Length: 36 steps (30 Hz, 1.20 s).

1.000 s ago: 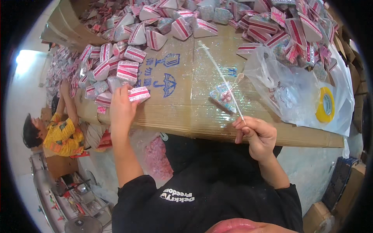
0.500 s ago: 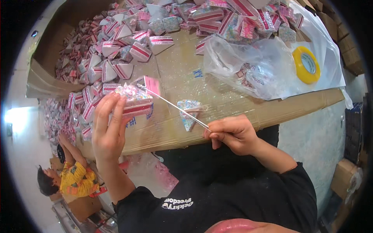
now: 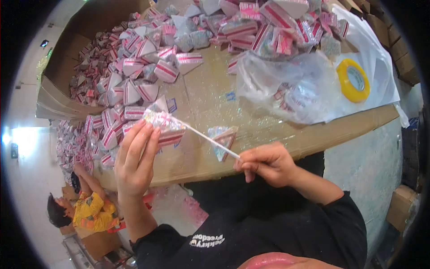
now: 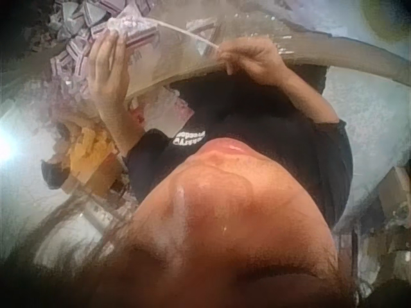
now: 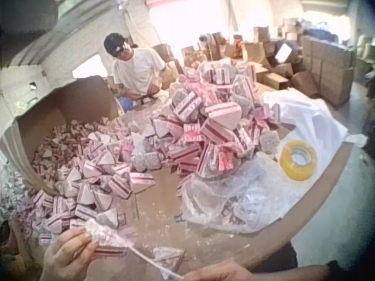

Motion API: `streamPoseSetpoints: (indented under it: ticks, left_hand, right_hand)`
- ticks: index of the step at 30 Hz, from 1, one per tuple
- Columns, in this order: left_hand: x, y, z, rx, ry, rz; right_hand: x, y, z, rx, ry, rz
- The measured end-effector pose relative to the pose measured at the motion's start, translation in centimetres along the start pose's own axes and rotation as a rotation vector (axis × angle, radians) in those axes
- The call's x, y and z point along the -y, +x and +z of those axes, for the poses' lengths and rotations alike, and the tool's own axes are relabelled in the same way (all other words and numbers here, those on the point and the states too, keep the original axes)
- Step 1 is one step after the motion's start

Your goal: Assembling small foam cake slices onto a plastic stick and tying them with a ribbon to create a decorative item.

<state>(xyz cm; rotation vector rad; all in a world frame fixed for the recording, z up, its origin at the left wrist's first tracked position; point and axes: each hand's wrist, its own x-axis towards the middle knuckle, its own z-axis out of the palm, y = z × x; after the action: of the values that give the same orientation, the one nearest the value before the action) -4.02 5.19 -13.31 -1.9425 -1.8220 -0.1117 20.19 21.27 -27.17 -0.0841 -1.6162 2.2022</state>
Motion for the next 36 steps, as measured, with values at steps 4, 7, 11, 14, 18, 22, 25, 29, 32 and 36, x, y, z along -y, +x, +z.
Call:
streamPoseSetpoints:
  ticks: [4, 7, 11, 14, 18, 22, 25, 29, 32, 36]
  left_hand:
    - [0.8, -0.1, -0.6, 0.024, 0.018, 0.013]
    - [1.5, -0.3, -0.6, 0.054, 0.053, 0.046]
    - [1.9, -0.1, -0.9, 0.084, 0.080, 0.048]
    - [1.7, 0.4, -1.3, 0.107, 0.034, 0.174]
    - [0.2, 0.3, -1.5, 0.118, 0.046, 0.280]
    - [-3.0, -0.9, 0.2, 0.077, 0.009, 0.350]
    - [-4.4, -2.5, 3.0, 0.011, -0.109, 0.232]
    - [-4.5, -3.8, 4.8, 0.073, -0.297, -0.071]
    - [-2.5, -4.4, 5.1, 0.048, -0.251, -0.351]
    - [2.6, -4.3, 9.4, -0.044, -0.185, -0.799]
  right_hand:
    - [0.2, 0.2, -0.3, 0.020, 0.003, 0.019]
    - [0.1, 0.1, -0.3, 0.030, -0.008, 0.014]
    - [-0.2, 0.3, -0.2, 0.051, 0.030, 0.058]
    - [-0.5, 0.6, 0.0, 0.046, 0.027, 0.051]
    - [-0.8, 1.1, 0.3, 0.035, 0.038, 0.069]
    - [-0.8, 1.1, 1.1, -0.030, 0.138, 0.151]
    - [-1.0, 1.2, 1.4, -0.136, 0.182, 0.131]
    - [-0.6, 1.1, 1.3, -0.213, 0.010, -0.042]
    - [-0.7, 0.7, 0.7, -0.191, -0.142, -0.143]
    - [-0.7, 0.5, 0.5, -0.199, -0.182, -0.208]
